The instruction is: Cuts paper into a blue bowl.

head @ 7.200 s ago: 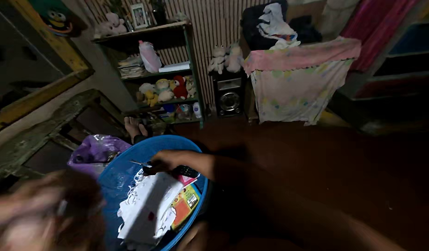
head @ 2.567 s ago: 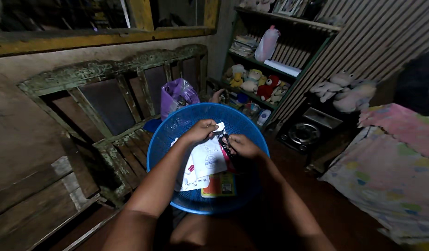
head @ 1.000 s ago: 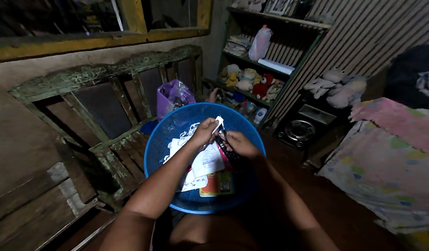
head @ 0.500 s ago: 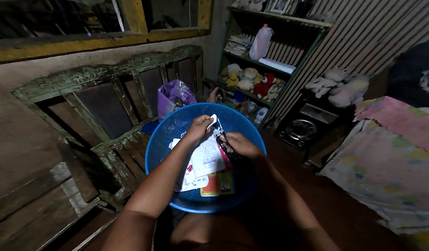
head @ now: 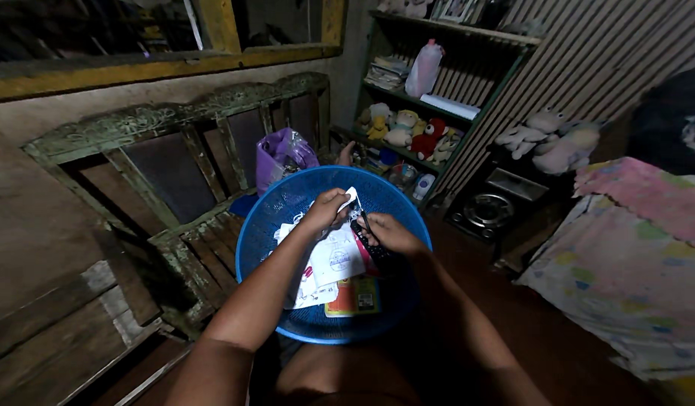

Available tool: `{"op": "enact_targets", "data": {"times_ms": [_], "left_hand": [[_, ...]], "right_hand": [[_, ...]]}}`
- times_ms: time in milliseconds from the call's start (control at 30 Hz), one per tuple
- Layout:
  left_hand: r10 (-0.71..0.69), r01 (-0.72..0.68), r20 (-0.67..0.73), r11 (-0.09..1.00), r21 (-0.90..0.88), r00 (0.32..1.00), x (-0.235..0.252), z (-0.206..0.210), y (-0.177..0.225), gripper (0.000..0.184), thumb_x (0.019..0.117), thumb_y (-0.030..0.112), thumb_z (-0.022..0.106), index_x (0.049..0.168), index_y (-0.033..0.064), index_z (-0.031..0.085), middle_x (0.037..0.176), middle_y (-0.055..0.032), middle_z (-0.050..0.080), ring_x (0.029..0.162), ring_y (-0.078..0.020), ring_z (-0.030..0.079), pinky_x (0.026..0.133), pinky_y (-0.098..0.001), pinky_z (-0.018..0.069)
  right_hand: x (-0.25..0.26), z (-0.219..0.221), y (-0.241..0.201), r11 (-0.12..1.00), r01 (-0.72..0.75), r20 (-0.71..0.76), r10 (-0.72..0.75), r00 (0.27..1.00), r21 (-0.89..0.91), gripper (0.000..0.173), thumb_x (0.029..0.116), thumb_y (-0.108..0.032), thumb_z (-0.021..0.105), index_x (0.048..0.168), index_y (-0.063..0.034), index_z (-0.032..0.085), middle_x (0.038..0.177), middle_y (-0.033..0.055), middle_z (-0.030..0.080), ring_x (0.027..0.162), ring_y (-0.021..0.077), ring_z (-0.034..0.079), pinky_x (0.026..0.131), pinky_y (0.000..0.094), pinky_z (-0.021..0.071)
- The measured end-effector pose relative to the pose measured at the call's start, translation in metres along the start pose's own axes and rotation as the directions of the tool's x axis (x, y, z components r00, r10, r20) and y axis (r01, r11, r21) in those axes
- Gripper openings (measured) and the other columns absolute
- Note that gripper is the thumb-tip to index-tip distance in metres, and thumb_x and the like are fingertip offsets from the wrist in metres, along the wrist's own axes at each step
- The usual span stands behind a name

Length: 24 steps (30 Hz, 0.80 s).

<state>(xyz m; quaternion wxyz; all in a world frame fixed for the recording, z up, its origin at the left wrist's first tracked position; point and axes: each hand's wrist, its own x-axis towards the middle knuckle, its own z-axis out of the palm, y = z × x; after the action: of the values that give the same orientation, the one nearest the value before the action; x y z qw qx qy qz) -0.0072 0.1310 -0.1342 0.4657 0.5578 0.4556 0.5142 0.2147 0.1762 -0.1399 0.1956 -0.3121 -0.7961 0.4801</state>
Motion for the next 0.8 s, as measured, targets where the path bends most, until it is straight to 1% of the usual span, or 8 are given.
{"op": "enact_targets", "data": {"times_ms": [100,200,300,367,467,567,633,800], "left_hand": [[-0.018,0.018,-0.003,0.998,-0.060,1.000,0.001,0.002,-0.001,0.026,0.1102,0.027,0.039,0.112,0.0086,0.058,0.062,-0.0018,0.051,0.044,-0.0078,0.042,0.044,-0.0223,0.0383],[-0.017,0.016,-0.030,0.999,-0.038,0.999,0.000,0.004,0.001,0.026,0.1106,0.027,0.042,0.115,0.0067,0.059,0.070,-0.0055,0.059,0.049,-0.0105,0.049,0.047,-0.0240,0.0434],[-0.009,0.006,-0.036,0.997,-0.081,0.999,0.000,0.005,0.000,0.027,0.1112,0.029,0.044,0.118,0.0067,0.057,0.077,-0.0075,0.063,0.054,-0.0124,0.055,0.050,-0.0254,0.0481],[-0.018,0.014,-0.042,0.996,-0.093,0.999,0.000,0.007,0.002,0.027,0.1114,0.028,0.044,0.120,0.0059,0.056,0.079,-0.0081,0.065,0.055,-0.0130,0.057,0.052,-0.0260,0.0506],[-0.035,0.032,-0.026,0.993,-0.117,0.999,0.000,0.010,0.003,0.027,0.1114,0.028,0.045,0.120,0.0058,0.056,0.080,-0.0082,0.065,0.057,-0.0133,0.059,0.053,-0.0261,0.0519],[-0.041,0.039,-0.015,0.989,-0.141,0.999,-0.001,0.013,0.004,0.027,0.1114,0.029,0.045,0.119,0.0057,0.057,0.080,-0.0092,0.066,0.058,-0.0141,0.061,0.053,-0.0263,0.0529],[-0.045,0.044,-0.003,0.987,-0.154,0.999,0.000,0.013,0.003,0.029,0.1117,0.029,0.044,0.120,0.0053,0.057,0.081,-0.0097,0.067,0.059,-0.0150,0.061,0.055,-0.0276,0.0539],[-0.048,0.049,0.006,0.982,-0.184,0.999,0.002,0.014,0.000,0.029,0.1119,0.030,0.043,0.120,0.0054,0.057,0.082,-0.0101,0.067,0.060,-0.0160,0.062,0.057,-0.0289,0.0551]], "right_hand": [[0.001,0.001,0.001,1.000,0.006,-0.012,-0.005,1.000,0.023,0.044,0.1082,-0.045,0.047,0.101,-0.0044,0.064,0.084,0.0048,0.065,0.068,0.0121,0.064,0.064,0.0284,0.0563],[0.001,0.001,0.001,1.000,0.005,-0.015,-0.005,1.000,0.022,0.044,0.1082,-0.044,0.047,0.101,-0.0043,0.065,0.084,0.0053,0.065,0.068,0.0119,0.064,0.063,0.0281,0.0562],[0.001,0.002,0.001,1.000,0.009,-0.005,-0.009,1.000,0.024,0.045,0.1080,-0.045,0.047,0.099,-0.0045,0.064,0.084,0.0052,0.065,0.068,0.0121,0.064,0.063,0.0283,0.0559],[0.001,0.002,0.003,1.000,0.012,-0.001,-0.012,1.000,0.026,0.045,0.1079,-0.045,0.047,0.100,-0.0048,0.065,0.084,0.0051,0.065,0.068,0.0125,0.064,0.063,0.0290,0.0559],[0.001,0.002,0.004,0.999,0.022,0.000,-0.022,1.000,0.026,0.044,0.1083,-0.044,0.047,0.102,-0.0042,0.066,0.083,0.0054,0.065,0.068,0.0129,0.064,0.063,0.0298,0.0563],[0.002,0.002,0.004,0.999,0.028,-0.010,-0.028,1.000,0.036,0.045,0.1076,-0.045,0.048,0.098,-0.0042,0.064,0.081,0.0054,0.064,0.067,0.0133,0.063,0.063,0.0301,0.0556],[0.002,0.003,0.004,0.999,0.023,-0.023,-0.022,0.999,0.029,0.044,0.1075,-0.045,0.049,0.097,-0.0046,0.064,0.081,0.0052,0.064,0.068,0.0134,0.063,0.063,0.0301,0.0554],[0.001,0.005,0.002,1.000,0.013,-0.030,-0.013,0.999,0.015,0.043,0.1078,-0.044,0.049,0.098,-0.0049,0.064,0.084,0.0054,0.064,0.069,0.0127,0.063,0.064,0.0301,0.0554]]}}
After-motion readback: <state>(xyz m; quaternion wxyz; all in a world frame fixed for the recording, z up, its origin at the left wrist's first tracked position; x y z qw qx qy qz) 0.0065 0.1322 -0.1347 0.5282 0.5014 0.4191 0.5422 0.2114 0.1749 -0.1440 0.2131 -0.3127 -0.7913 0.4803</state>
